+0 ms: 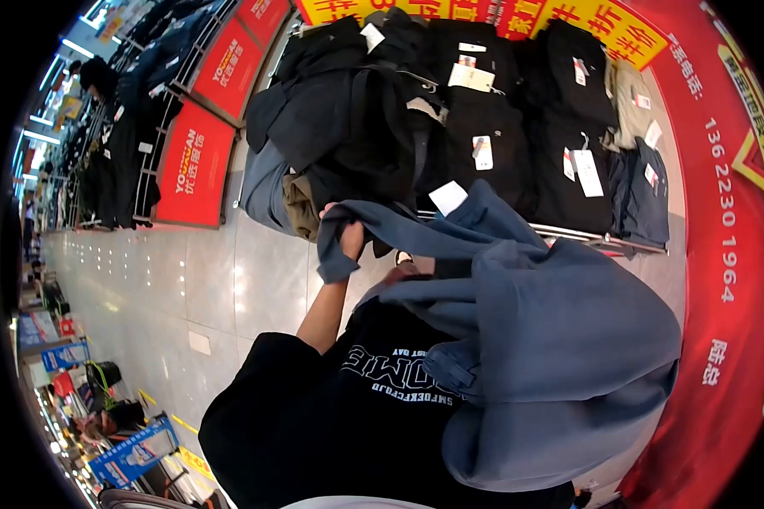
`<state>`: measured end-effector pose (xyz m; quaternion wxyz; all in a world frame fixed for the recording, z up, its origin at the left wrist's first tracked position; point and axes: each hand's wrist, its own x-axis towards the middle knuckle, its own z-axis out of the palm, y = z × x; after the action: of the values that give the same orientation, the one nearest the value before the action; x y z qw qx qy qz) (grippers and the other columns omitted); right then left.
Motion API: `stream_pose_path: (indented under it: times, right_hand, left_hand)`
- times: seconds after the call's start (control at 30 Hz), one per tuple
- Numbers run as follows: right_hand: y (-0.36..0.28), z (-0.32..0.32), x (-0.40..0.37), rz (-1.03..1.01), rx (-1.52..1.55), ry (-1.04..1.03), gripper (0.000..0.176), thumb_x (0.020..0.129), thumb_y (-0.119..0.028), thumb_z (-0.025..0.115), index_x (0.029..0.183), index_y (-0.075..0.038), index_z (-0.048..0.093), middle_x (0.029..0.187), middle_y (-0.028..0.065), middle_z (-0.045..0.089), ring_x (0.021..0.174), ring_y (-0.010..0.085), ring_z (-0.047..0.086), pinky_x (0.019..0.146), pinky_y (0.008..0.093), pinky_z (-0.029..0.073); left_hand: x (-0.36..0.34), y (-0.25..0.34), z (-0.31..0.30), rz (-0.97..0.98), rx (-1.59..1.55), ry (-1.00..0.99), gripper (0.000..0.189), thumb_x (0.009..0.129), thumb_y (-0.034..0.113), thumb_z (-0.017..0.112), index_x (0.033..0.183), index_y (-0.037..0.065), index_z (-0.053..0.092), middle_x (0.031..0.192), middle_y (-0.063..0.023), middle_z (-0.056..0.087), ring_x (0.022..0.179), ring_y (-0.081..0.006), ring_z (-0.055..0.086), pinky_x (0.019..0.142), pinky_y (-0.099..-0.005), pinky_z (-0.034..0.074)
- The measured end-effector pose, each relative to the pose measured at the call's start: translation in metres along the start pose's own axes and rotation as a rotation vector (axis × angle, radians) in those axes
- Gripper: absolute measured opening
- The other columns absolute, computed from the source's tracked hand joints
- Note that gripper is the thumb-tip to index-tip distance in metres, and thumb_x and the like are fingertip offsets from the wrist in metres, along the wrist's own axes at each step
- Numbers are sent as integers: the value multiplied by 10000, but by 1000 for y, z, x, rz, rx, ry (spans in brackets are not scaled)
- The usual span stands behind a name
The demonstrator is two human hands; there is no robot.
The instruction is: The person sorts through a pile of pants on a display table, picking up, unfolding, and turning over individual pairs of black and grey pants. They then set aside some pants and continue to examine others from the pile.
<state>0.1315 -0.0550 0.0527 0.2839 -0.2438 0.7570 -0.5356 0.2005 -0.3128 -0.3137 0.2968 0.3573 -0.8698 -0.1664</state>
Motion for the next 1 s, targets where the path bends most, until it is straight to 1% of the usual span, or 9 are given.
stream_pose_path:
  times: [0.1,0.17,0.23,0.27,0.37,0.43,0.53,0.67,1.0]
  right_hand:
    - [-2,-16,-34,53,-36,51,299,924,-62,503,1188,78,519,1107,243,605,947,284,646,749,326,546]
    - [28,-19,-56,61,82,60,306,920,-63,505,1189,81,516,1094,243,608,922,278,657,722,333,552]
    - [53,-24,-71,58,243,60,312,913,-64,510,1189,82,514,1081,239,612,898,271,667,699,338,557]
    - [60,-25,-75,40,253,75,312,910,-62,512,1188,80,516,1080,236,612,900,270,666,703,338,555]
    - [69,-34,-82,-28,275,131,312,901,-58,521,1185,73,522,1079,228,613,906,265,663,715,335,550]
    - [74,-37,-84,-77,279,187,313,895,-56,526,1183,68,526,1078,222,613,909,263,661,723,333,547]
    - [80,-39,-82,-138,277,266,314,886,-52,535,1179,61,531,1077,214,613,914,259,658,735,331,542]
    - [94,-22,-67,-201,269,335,316,874,-47,546,1175,52,538,1075,202,613,922,253,654,751,327,535]
    - [129,36,15,-272,236,372,325,845,-34,574,1164,28,557,1070,174,613,939,239,643,791,319,517]
  left_hand:
    - [-5,-6,8,-121,18,-27,189,811,165,564,902,0,546,908,-157,529,891,-351,504,749,-431,441]
    - [-44,-130,114,67,20,-254,342,898,188,522,1182,-2,539,1200,-166,559,1135,-328,504,961,-389,395]
    - [-28,-64,58,-310,-778,-372,398,933,211,504,1266,-5,501,1293,-147,523,1184,-264,491,999,-350,379]
    - [-26,-29,39,-234,-763,-354,278,940,203,511,1141,18,560,1094,-59,589,1019,-156,548,904,-292,440]
    - [-39,36,22,-146,-957,-562,285,935,174,518,1174,20,540,1131,-65,586,1025,-161,554,918,-289,435]
    - [-45,78,13,-122,-1281,-979,348,928,172,537,1241,23,499,1184,-65,574,1045,-154,554,930,-288,435]
    - [-66,137,13,824,-889,-812,316,879,149,565,1175,41,580,1200,-88,586,1109,-239,536,979,-332,395]
    - [-81,174,8,729,-903,-1102,336,875,166,571,1187,41,568,1210,-92,578,1118,-242,530,984,-334,391]
    - [-59,182,14,452,-928,-1033,391,865,207,584,1216,40,540,1234,-102,560,1140,-249,517,996,-338,382]
